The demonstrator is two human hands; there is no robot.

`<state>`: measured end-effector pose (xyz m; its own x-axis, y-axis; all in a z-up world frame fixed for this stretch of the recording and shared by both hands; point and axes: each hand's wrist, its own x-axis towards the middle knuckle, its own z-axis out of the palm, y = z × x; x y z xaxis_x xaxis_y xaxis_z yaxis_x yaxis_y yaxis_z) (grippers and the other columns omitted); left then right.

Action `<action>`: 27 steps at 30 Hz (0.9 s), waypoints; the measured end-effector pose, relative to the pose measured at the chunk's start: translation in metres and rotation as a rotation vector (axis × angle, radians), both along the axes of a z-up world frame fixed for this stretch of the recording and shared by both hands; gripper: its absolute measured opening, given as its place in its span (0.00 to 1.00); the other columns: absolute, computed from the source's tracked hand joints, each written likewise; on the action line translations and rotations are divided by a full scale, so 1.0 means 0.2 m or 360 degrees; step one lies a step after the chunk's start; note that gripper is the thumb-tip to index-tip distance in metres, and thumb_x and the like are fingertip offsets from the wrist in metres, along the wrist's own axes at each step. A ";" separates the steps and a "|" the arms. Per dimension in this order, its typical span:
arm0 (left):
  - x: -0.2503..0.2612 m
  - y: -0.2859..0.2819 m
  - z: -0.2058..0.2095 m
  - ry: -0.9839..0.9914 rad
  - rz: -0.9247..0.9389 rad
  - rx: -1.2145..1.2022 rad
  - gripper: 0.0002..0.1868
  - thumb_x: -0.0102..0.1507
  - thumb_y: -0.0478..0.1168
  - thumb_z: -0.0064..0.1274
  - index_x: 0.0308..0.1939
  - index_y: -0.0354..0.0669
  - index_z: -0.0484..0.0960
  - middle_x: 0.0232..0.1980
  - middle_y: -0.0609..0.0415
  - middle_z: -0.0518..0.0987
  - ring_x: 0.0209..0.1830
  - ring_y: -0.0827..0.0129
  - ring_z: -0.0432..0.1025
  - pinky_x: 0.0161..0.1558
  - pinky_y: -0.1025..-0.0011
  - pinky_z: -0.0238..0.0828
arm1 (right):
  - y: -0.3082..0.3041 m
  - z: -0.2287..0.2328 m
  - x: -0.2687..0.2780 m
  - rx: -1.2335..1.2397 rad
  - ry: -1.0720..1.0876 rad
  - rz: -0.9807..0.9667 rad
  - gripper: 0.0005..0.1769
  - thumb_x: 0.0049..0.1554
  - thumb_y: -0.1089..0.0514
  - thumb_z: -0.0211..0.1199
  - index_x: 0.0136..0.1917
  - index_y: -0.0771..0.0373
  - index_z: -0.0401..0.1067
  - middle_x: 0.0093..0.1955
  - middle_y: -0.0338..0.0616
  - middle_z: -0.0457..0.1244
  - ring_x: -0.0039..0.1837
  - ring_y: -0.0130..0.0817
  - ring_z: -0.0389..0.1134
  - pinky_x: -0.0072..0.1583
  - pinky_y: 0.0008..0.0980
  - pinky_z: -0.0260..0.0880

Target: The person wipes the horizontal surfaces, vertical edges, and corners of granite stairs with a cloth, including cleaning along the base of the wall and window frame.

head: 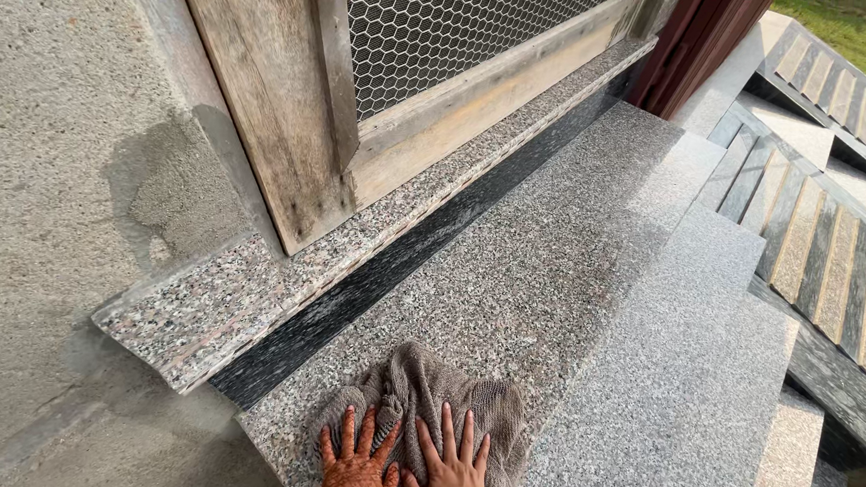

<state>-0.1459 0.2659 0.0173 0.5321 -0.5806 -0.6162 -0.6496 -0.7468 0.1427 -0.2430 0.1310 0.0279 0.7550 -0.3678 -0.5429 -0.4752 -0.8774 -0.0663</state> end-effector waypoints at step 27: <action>0.53 -0.20 -0.18 -0.0214 0.0200 -0.0404 0.37 0.69 0.60 0.29 0.81 0.71 0.39 0.85 0.52 0.28 0.83 0.46 0.18 0.72 0.30 0.11 | -0.33 -0.15 0.68 -0.0188 -0.0100 0.0216 0.49 0.57 0.23 0.44 0.84 0.34 0.32 0.87 0.40 0.17 0.85 0.53 0.13 0.77 0.70 0.20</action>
